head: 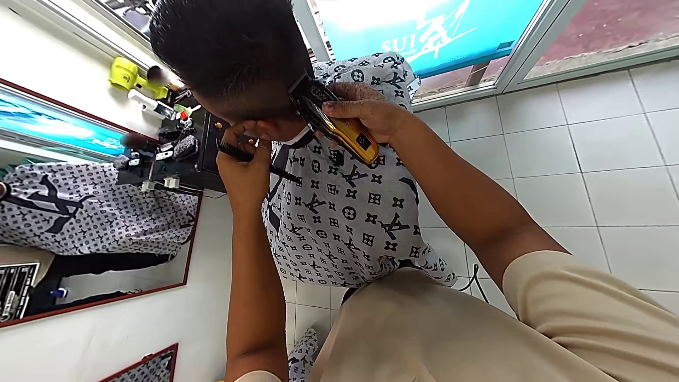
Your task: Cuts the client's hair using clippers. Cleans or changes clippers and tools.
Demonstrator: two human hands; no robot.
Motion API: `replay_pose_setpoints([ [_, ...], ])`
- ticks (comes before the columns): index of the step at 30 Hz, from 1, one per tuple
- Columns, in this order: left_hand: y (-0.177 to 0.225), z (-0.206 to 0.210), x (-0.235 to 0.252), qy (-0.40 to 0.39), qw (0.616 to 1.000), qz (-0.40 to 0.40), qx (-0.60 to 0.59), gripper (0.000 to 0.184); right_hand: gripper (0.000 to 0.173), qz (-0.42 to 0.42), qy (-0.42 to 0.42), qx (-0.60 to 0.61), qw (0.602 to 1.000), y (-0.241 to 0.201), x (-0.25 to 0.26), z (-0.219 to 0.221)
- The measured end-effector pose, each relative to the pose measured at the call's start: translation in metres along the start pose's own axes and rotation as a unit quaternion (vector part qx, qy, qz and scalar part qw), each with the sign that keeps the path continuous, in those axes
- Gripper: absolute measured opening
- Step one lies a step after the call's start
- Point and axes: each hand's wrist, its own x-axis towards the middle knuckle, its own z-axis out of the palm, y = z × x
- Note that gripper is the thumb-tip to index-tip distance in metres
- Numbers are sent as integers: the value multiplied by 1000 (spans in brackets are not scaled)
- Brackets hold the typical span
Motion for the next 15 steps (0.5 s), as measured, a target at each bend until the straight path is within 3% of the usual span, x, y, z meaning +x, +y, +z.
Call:
replay_pose_setpoints([
  [6, 2, -1, -1, -1, 1000, -3, 7, 29, 26, 31, 29, -27, 999, -5, -5, 7],
  [11, 2, 2, -2, -2, 1000, -1, -6, 29, 27, -15, 30, -13, 999, -12, -5, 16],
  [15, 3, 0, -2, 2, 1000, -1, -8, 29, 27, 19, 31, -41, 999, -9, -6, 14],
])
